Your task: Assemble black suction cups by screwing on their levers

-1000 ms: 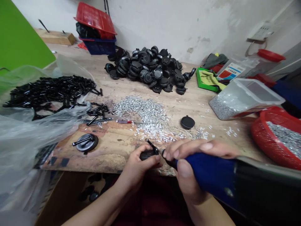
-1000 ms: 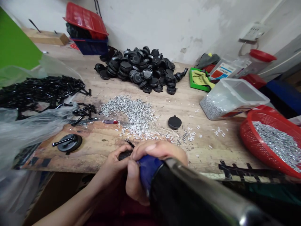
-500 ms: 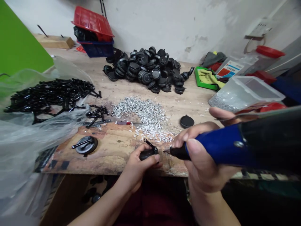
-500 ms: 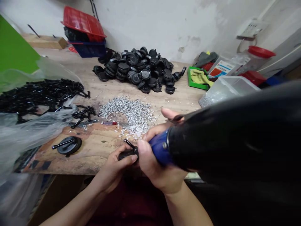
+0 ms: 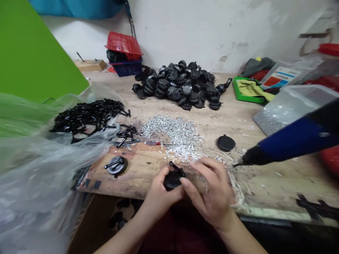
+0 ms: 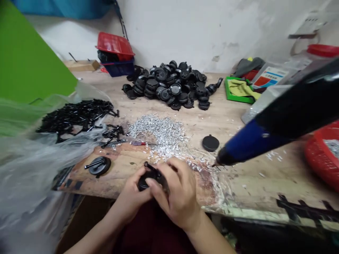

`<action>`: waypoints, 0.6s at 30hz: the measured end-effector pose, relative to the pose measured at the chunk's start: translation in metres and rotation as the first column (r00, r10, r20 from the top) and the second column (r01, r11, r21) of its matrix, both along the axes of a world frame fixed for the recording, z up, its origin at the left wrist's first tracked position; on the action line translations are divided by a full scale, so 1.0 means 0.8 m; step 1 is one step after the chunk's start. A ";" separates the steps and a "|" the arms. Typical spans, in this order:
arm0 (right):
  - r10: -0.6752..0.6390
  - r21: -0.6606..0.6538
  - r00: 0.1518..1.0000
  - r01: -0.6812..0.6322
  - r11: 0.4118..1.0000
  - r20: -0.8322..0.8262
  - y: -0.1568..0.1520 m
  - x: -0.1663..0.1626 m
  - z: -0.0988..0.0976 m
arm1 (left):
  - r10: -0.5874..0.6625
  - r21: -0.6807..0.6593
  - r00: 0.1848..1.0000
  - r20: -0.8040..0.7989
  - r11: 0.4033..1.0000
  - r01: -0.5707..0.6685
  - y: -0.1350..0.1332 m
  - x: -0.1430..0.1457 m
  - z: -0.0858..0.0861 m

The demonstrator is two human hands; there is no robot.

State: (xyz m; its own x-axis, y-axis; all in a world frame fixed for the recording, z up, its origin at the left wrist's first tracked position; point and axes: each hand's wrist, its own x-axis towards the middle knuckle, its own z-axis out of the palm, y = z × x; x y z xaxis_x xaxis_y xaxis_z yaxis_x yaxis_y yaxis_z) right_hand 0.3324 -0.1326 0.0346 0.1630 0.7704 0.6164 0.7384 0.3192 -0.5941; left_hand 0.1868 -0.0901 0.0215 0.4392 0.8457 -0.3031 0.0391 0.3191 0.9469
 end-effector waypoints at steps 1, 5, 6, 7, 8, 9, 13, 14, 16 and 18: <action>0.040 -0.065 0.999 -0.040 0.997 0.001 0.006 -0.009 -0.006 | -0.003 0.117 0.998 -0.058 0.993 0.009 0.000 -0.003 -0.001; 0.212 -0.264 0.977 -0.211 0.941 -0.026 0.031 -0.040 -0.019 | 0.094 0.419 0.965 -0.244 0.908 0.017 -0.001 -0.023 -0.008; 0.235 -0.265 0.972 -0.229 0.937 -0.010 0.037 -0.048 -0.020 | 0.118 0.446 0.959 -0.259 0.895 0.010 0.000 -0.030 -0.010; 0.252 -0.265 0.968 -0.240 0.934 0.011 0.042 -0.056 -0.021 | 0.140 0.461 0.954 -0.264 0.887 -0.003 0.000 -0.039 -0.011; 0.272 -0.267 0.962 -0.255 0.929 0.028 0.046 -0.066 -0.021 | 0.162 0.469 0.951 -0.263 0.883 -0.020 0.001 -0.049 -0.013; 0.296 -0.268 0.954 -0.274 0.924 0.042 0.051 -0.076 -0.022 | 0.186 0.475 0.949 -0.256 0.879 -0.044 0.002 -0.060 -0.014; 0.474 -0.299 0.878 -0.434 0.850 0.073 0.074 -0.126 -0.024 | 0.297 0.472 0.928 -0.226 0.866 -0.163 0.001 -0.117 -0.018; 0.521 -0.305 0.851 -0.480 0.823 0.067 0.081 -0.139 -0.025 | 0.328 0.455 0.917 -0.228 0.868 -0.197 0.000 -0.134 -0.019; 0.570 -0.307 0.818 -0.522 0.795 0.084 0.100 -0.162 -0.027 | 0.395 0.403 0.883 -0.253 0.873 -0.275 0.000 -0.168 -0.023; 0.554 -0.307 0.812 -0.489 0.817 0.184 0.120 -0.181 -0.030 | 0.477 0.369 0.826 -0.299 0.856 -0.361 0.004 -0.198 -0.029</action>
